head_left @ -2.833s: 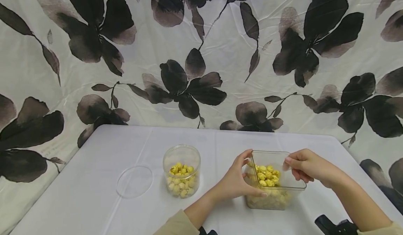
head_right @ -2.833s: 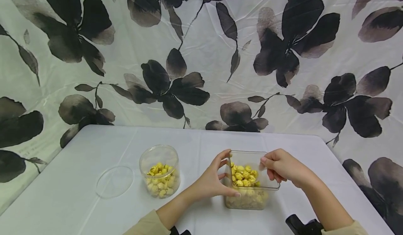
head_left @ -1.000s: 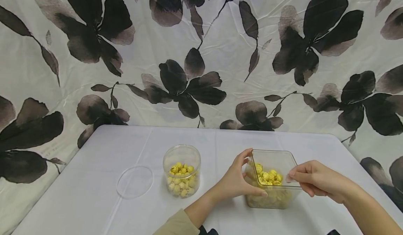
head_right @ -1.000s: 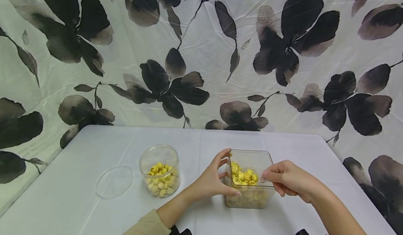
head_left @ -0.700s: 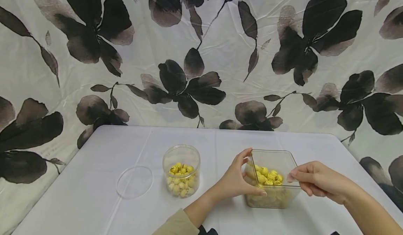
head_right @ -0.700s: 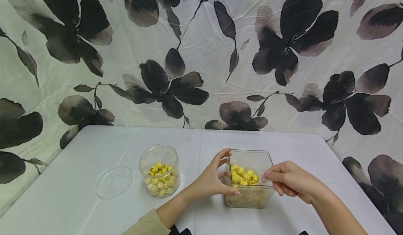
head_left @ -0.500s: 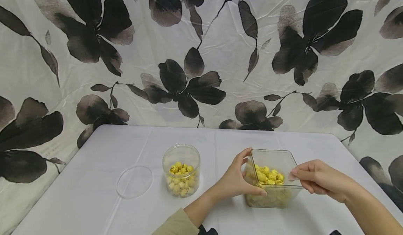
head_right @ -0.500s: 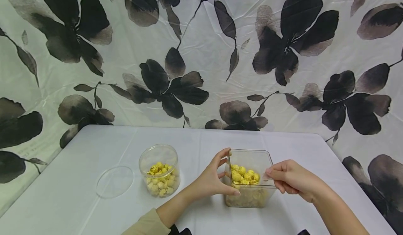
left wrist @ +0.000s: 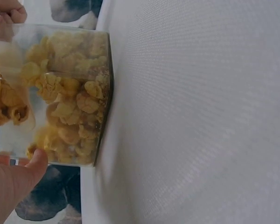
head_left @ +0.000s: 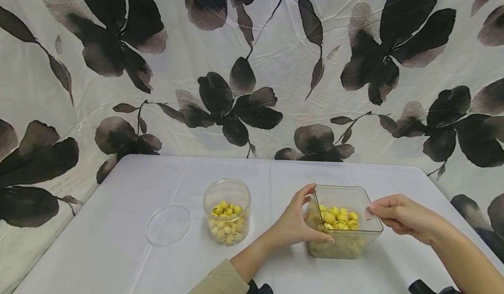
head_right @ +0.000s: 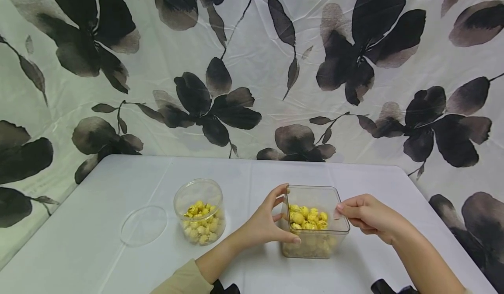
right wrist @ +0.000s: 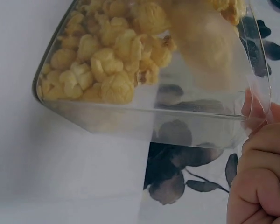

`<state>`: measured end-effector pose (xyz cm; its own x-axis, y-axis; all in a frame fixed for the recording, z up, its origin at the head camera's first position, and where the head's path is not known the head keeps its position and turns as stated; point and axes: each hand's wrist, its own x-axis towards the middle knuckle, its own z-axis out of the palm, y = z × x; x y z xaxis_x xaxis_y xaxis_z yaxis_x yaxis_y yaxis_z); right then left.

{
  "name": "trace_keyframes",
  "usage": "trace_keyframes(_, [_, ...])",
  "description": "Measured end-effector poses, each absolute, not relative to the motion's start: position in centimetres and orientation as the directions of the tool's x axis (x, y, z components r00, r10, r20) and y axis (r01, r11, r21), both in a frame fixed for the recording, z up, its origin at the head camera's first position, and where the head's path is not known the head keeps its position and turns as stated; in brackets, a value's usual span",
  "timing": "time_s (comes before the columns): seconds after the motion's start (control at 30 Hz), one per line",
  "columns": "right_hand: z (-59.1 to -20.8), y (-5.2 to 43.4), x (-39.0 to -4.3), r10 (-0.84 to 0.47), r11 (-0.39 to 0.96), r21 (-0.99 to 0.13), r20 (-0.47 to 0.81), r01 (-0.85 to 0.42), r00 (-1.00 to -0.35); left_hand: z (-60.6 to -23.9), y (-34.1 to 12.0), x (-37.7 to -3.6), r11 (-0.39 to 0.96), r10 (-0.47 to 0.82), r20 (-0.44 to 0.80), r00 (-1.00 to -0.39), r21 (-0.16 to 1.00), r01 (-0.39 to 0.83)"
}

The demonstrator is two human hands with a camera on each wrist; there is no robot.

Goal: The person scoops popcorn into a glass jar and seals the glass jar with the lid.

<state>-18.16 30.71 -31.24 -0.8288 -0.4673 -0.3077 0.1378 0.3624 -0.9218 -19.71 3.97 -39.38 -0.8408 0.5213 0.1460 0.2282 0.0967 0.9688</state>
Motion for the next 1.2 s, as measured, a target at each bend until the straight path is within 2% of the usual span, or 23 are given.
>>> trace_keyframes(0.83, [-31.3, 31.1, -18.4, -0.524, 0.229, -0.958, -0.271, 0.173, -0.807, -39.5, 3.8, -19.7, 0.096, 0.521, 0.142, -0.841, 0.970, 0.224])
trace_keyframes(1.2, [-31.3, 31.5, -18.3, -0.486, 0.249, -0.951, -0.284, 0.181, -0.826, -39.7, 3.9, -19.8, 0.092, 0.521, 0.147, -0.841, 0.969, 0.227])
